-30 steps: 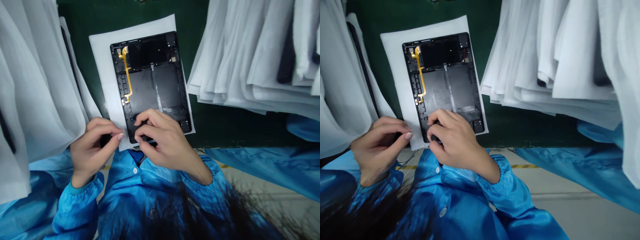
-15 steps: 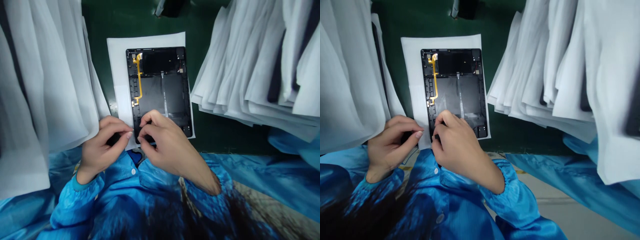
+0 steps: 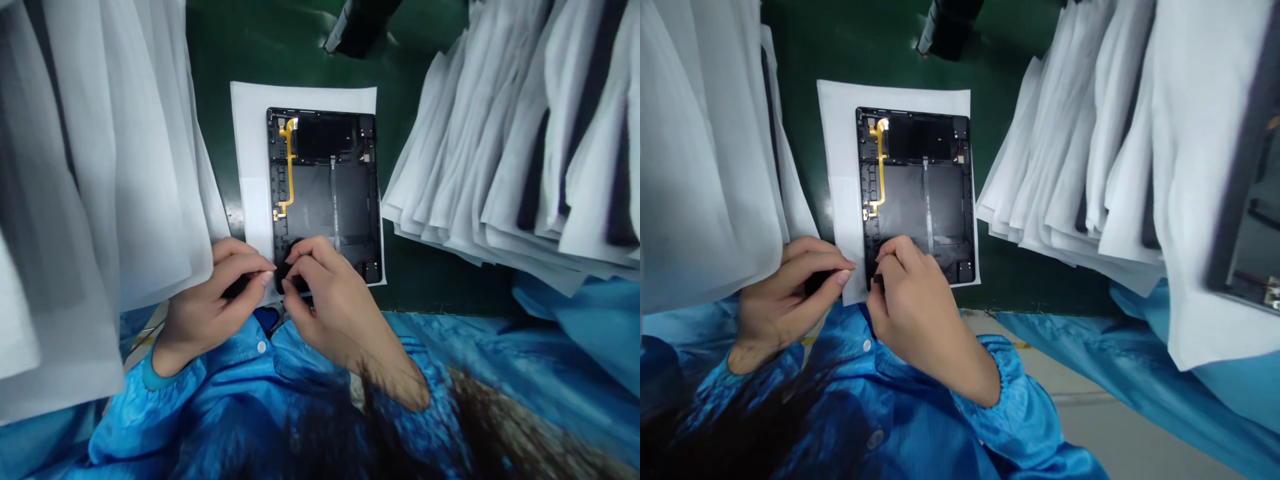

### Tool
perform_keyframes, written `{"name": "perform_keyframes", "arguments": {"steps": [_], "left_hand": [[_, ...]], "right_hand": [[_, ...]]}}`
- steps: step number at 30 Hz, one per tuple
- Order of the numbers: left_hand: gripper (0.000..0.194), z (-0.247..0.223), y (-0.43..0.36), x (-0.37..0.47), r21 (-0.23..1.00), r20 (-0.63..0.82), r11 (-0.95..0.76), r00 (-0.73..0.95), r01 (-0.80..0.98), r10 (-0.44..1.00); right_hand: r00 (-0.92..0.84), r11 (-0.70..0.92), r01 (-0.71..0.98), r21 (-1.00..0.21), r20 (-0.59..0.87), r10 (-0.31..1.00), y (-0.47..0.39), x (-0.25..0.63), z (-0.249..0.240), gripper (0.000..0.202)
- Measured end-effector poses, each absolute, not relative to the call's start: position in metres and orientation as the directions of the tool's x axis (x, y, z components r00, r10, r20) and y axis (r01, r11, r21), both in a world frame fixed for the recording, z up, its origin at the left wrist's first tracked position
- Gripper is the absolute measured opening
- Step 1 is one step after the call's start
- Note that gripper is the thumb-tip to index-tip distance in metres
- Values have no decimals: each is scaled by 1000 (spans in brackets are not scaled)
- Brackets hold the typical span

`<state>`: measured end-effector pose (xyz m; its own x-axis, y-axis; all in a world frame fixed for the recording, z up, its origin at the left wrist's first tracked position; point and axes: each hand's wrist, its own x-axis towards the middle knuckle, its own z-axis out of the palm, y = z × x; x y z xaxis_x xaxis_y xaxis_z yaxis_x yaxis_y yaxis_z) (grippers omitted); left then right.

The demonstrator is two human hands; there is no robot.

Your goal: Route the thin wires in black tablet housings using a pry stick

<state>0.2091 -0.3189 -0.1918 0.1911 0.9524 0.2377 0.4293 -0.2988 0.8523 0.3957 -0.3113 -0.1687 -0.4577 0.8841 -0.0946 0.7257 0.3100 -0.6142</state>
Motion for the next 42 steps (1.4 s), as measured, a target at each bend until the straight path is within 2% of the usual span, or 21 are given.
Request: {"name": "perform_keyframes", "arguments": {"steps": [8,18,25,29,32,36,39,42], "left_hand": [[16,-196,-320,209,845,266,-332,209,420,941],[13,-193,-324,210,847,189,-257,188,465,964],[15,-194,-322,211,809,248,-313,193,497,949],[19,-197,-323,212,795,248,-321,207,516,947],[22,-198,-324,212,788,253,-328,212,520,944],[23,-198,-325,213,774,272,-340,205,534,940],[21,-199,-326,212,747,297,-369,220,553,929],[20,-199,-328,211,730,307,-386,234,564,922]], "right_hand": [[-440,306,735,-605,-83,894,-317,393,-171,9],[-446,305,710,-635,-70,892,-318,395,-168,16],[-407,309,771,-556,-57,912,-323,392,-170,20],[-395,291,795,-532,-90,914,-322,389,-171,18],[-411,277,812,-513,-167,896,-318,389,-167,19],[-415,281,852,-442,-242,877,-313,388,-160,21],[-401,273,861,-429,-242,884,-314,387,-158,20],[-380,247,848,-468,-215,900,-317,388,-160,19]]}}
